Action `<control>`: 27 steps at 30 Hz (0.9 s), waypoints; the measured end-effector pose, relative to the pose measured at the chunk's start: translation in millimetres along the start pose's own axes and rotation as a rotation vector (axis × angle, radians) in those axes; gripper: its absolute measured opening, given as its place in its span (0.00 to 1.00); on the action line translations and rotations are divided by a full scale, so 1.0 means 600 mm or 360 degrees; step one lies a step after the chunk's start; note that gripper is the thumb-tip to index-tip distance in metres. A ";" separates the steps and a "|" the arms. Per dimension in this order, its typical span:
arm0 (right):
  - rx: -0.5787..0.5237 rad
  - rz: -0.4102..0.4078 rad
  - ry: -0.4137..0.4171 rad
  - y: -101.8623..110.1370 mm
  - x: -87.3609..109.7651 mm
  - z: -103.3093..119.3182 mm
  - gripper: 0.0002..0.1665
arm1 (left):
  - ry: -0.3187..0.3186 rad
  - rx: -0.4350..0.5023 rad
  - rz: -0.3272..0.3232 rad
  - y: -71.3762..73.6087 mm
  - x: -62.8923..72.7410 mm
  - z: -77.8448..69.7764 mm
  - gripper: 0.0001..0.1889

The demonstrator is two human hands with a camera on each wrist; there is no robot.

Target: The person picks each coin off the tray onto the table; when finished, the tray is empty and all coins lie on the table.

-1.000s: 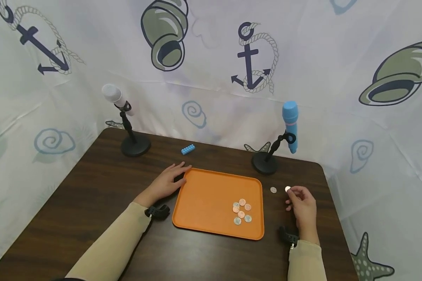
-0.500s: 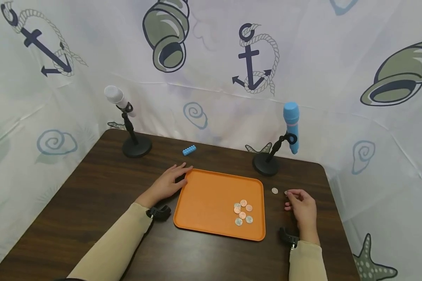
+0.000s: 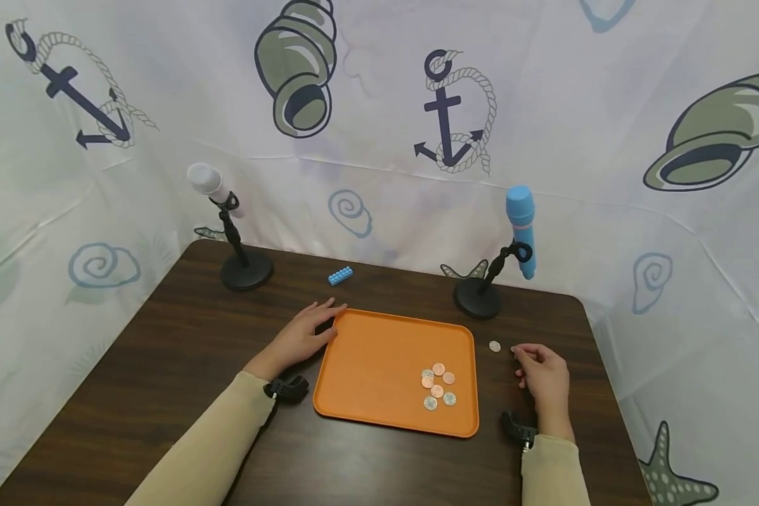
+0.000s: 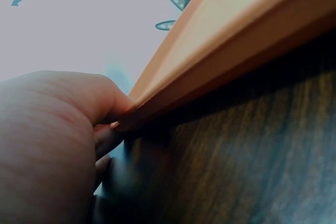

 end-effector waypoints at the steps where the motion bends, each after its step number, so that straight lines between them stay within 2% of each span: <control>1: 0.0002 -0.0001 -0.0005 0.000 0.000 0.000 0.22 | -0.0001 -0.0002 0.0000 -0.001 -0.001 0.000 0.30; 9: 0.0063 -0.0024 -0.0021 0.003 0.003 0.003 0.21 | -0.0006 0.0009 0.0001 0.001 -0.002 -0.003 0.30; 18: 0.0103 -0.0015 0.0015 -0.001 0.003 0.011 0.26 | -0.0024 0.0018 -0.0010 0.003 0.000 -0.003 0.30; 27: 0.0202 0.0088 -0.0004 -0.014 0.011 0.018 0.30 | -0.0009 0.0015 0.0003 0.001 -0.002 -0.002 0.31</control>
Point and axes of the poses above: each hand's wrist, its own x-axis away from the middle knuckle, its own y-axis out of the back of the hand, z = x × y, the point moved 10 cm from there along -x, towards the middle knuckle, and after that the axes turned 11 degrees about -x, right-handed, at the moved point
